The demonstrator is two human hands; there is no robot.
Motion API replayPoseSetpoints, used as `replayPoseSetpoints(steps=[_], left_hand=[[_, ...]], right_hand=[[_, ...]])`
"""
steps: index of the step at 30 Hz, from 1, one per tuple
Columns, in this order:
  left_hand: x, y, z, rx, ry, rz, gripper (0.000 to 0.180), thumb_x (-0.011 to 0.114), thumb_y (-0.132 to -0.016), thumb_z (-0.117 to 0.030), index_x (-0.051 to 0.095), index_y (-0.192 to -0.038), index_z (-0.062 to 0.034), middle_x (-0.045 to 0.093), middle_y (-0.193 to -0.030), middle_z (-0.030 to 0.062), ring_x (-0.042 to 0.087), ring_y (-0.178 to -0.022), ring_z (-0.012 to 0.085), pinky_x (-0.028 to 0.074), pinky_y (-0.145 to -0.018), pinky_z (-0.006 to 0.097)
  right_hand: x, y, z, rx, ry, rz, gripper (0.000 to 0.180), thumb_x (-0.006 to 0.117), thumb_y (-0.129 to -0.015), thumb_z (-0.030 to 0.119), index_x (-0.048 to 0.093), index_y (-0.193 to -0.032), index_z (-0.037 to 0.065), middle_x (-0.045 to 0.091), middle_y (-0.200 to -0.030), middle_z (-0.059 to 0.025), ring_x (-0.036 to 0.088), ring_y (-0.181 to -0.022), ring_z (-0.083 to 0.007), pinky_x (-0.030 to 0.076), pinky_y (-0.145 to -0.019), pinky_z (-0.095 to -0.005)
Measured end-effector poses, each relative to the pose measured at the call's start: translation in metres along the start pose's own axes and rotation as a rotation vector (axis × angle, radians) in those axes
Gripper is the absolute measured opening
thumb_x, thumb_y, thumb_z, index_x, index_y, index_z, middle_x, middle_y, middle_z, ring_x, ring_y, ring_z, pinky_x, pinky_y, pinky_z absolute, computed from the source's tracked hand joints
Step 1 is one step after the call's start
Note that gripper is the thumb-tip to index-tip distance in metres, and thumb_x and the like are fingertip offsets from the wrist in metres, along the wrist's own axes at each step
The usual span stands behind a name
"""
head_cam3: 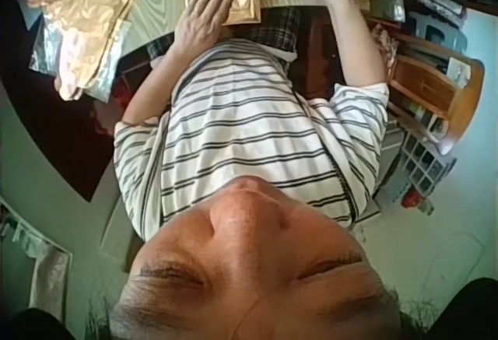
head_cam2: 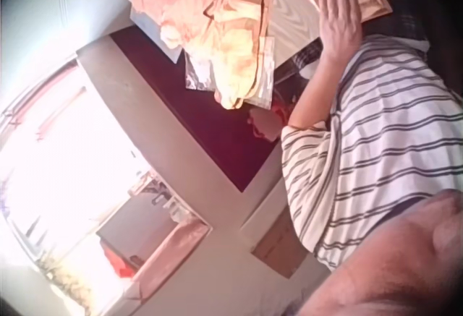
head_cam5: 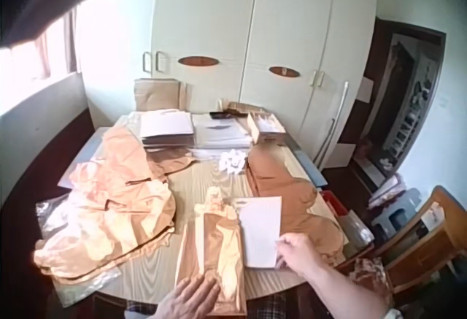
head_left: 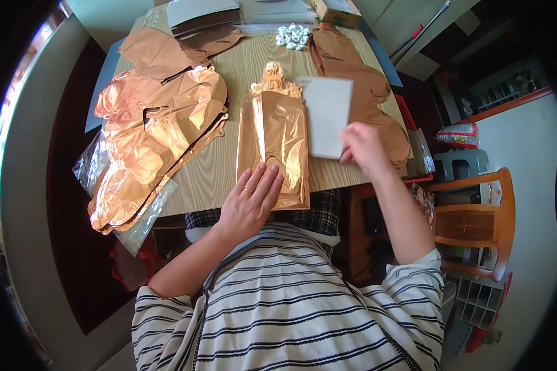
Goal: Folding gold-colored foil balloons and placing them into a plastic sleeve with a backing card.
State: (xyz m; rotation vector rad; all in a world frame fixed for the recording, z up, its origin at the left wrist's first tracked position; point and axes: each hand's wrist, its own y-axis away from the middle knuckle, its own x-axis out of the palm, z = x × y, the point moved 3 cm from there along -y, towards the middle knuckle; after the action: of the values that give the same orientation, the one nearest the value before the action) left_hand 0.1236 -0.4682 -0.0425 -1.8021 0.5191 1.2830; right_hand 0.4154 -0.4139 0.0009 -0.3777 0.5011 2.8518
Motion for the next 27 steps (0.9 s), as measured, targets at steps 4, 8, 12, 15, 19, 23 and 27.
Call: replayPoseSetpoints(steps=[4,8,12,15,19,23,27], left_hand=[[0.0,-0.001,-0.001,-0.058,0.102,-0.066,0.056,0.06,-0.091,-0.012,0.05,-0.145,0.0004,0.05,-0.15,0.0188,0.048,-0.14,0.0377,0.036,-0.116,0.05],[-0.018,-0.008,0.005,-0.224,0.349,-0.144,0.054,0.063,-0.09,-0.007,0.052,-0.143,0.0014,0.053,-0.147,0.0198,0.049,-0.138,0.0388,0.037,-0.115,0.05],[-0.019,-0.018,-0.003,-0.227,0.292,-0.234,0.051,0.063,-0.091,-0.009,0.054,-0.14,0.0008,0.054,-0.146,0.0197,0.048,-0.139,0.0393,0.036,-0.115,0.051],[-0.013,-0.028,-0.018,-0.18,0.152,-0.177,0.052,0.063,-0.091,-0.008,0.053,-0.141,0.0014,0.053,-0.146,0.0207,0.047,-0.138,0.0423,0.034,-0.116,0.053],[-0.004,-0.03,-0.027,-0.219,0.126,-0.088,0.054,0.066,-0.091,-0.015,0.053,-0.141,0.0008,0.052,-0.147,0.0207,0.047,-0.138,0.0421,0.035,-0.114,0.054],[-0.011,-0.023,-0.029,-0.226,0.236,0.06,0.071,0.07,-0.089,-0.032,0.046,-0.147,0.0021,0.044,-0.153,0.0249,0.039,-0.143,0.0441,0.031,-0.116,0.056],[-0.017,-0.018,-0.029,-0.235,0.296,0.073,0.083,0.072,-0.087,-0.04,0.04,-0.15,0.0036,0.039,-0.155,0.0274,0.034,-0.145,0.0465,0.027,-0.118,0.057]], right_hand=[[-0.061,-0.017,0.02,-0.173,0.151,-0.355,0.022,0.055,-0.098,0.015,0.067,-0.092,-0.002,0.068,-0.072,-0.0073,0.067,-0.059,-0.0123,0.048,-0.052,-0.0253],[-0.087,0.008,0.002,-0.06,0.222,-0.199,0.021,0.057,-0.096,0.017,0.067,-0.089,0.0,0.068,-0.072,-0.0056,0.065,-0.057,-0.0104,0.046,-0.051,-0.0249],[-0.037,0.053,-0.018,0.114,0.193,0.162,0.017,0.059,-0.095,0.014,0.066,-0.088,0.001,0.063,-0.068,-0.0023,0.061,-0.054,-0.0102,0.047,-0.049,-0.0245],[0.006,0.064,-0.037,0.152,0.146,0.322,0.015,0.059,-0.094,0.011,0.066,-0.086,0.001,0.059,-0.064,-0.0015,0.057,-0.052,-0.01,0.045,-0.049,-0.0263],[0.026,0.064,-0.06,0.046,-0.136,0.274,0.014,0.059,-0.096,0.011,0.067,-0.089,0.002,0.056,-0.067,0.0026,0.05,-0.055,-0.0061,0.042,-0.05,-0.0262],[0.024,0.079,-0.059,0.006,-0.09,0.114,0.018,0.061,-0.099,0.017,0.066,-0.092,0.001,0.056,-0.068,0.0023,0.051,-0.061,-0.0058,0.042,-0.055,-0.0267],[0.023,0.106,-0.023,-0.455,0.611,-0.167,0.02,0.065,-0.095,0.018,0.066,-0.106,0.002,0.066,-0.09,-0.0072,0.062,-0.079,-0.0173,0.05,-0.07,-0.0345]])
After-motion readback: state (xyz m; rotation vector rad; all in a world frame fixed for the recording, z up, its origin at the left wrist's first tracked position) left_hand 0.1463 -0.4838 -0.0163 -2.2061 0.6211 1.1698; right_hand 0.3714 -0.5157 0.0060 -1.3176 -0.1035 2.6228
